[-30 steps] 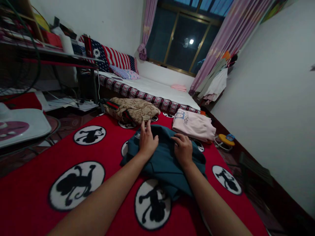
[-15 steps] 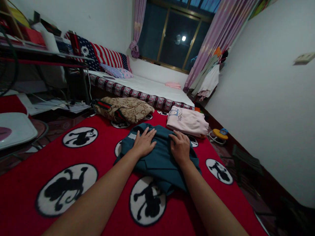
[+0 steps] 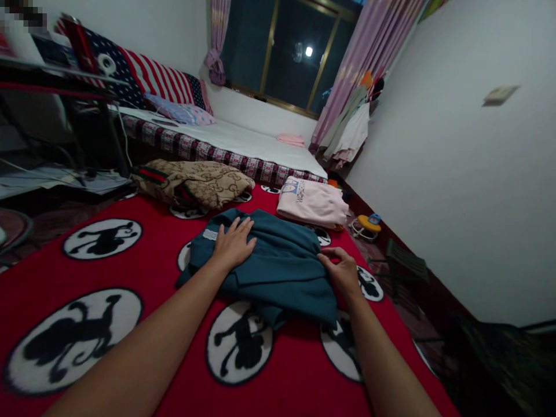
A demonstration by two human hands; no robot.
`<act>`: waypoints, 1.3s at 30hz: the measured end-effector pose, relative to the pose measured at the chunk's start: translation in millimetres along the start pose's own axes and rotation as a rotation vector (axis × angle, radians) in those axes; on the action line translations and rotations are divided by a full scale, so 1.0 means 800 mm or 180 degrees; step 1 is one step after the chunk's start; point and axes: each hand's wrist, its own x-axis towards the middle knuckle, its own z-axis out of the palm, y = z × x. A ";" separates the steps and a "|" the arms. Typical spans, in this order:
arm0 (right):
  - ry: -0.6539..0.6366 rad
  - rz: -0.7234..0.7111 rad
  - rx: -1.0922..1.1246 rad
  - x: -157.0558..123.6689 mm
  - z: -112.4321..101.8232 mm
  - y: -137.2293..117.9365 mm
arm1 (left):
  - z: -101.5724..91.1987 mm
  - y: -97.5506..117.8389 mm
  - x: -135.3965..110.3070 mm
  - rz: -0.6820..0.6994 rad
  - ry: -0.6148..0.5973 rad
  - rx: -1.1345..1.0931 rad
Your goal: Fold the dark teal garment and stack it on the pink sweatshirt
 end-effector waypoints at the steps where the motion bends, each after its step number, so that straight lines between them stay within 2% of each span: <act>1: -0.0114 -0.0038 -0.0151 -0.002 -0.001 -0.003 | 0.000 0.000 0.000 0.0002 0.0001 0.0014; 4: -0.0150 -0.0193 -0.0940 -0.006 -0.004 -0.011 | 0.000 -0.001 0.000 0.0008 -0.0006 0.0035; 7: -0.0015 -0.0052 -0.1443 -0.007 -0.008 -0.018 | 0.000 -0.001 -0.001 0.0016 -0.0024 0.0022; 9: 0.0000 0.0172 -0.0979 -0.004 -0.009 -0.017 | -0.001 -0.002 -0.001 0.0022 -0.0034 0.0009; 13: -0.0100 0.0850 0.1005 0.004 0.000 0.006 | -0.001 -0.002 -0.001 0.0034 -0.0035 -0.0030; 15: 0.0089 0.1074 0.1304 0.007 0.005 0.018 | 0.000 -0.002 0.000 0.0028 -0.0023 -0.0045; 18: 0.0507 0.1119 0.1150 0.006 0.007 0.018 | 0.000 -0.002 0.000 0.0019 -0.0020 -0.0048; 20: 0.0768 0.0846 0.0854 0.002 0.004 0.002 | -0.001 -0.002 -0.001 0.0018 -0.0033 -0.0050; 22: 0.0835 0.0200 0.0364 -0.005 0.004 -0.023 | -0.002 -0.001 -0.002 0.0023 -0.0024 -0.0052; 24: 0.0527 -0.0521 -0.0198 -0.015 0.011 -0.048 | -0.003 -0.001 -0.003 0.0053 0.0022 -0.0068; 26: -0.0081 -0.0936 -0.0753 -0.028 0.027 -0.064 | -0.004 -0.002 -0.003 0.0093 0.0074 -0.0109; 28: -0.0681 -0.1074 -0.1340 -0.039 0.046 -0.067 | -0.003 -0.003 -0.004 0.0126 0.0088 -0.0183; 30: -0.0960 -0.1086 -0.1775 -0.047 0.061 -0.062 | -0.003 -0.004 -0.005 0.0146 0.0058 -0.0294; 33: -0.0933 -0.1111 -0.1956 -0.050 0.070 -0.052 | -0.007 -0.007 -0.005 0.0224 0.0022 -0.0665; 35: -0.0851 -0.1152 -0.1892 -0.050 0.069 -0.048 | -0.018 -0.013 -0.005 0.0279 0.0183 -0.1083; 37: -0.0787 -0.1174 -0.1757 -0.050 0.065 -0.048 | -0.035 -0.024 -0.006 0.0185 0.0575 -0.1402; 39: -0.0691 -0.1167 -0.1542 -0.049 0.061 -0.048 | -0.057 -0.040 -0.009 -0.0148 0.1037 -0.1375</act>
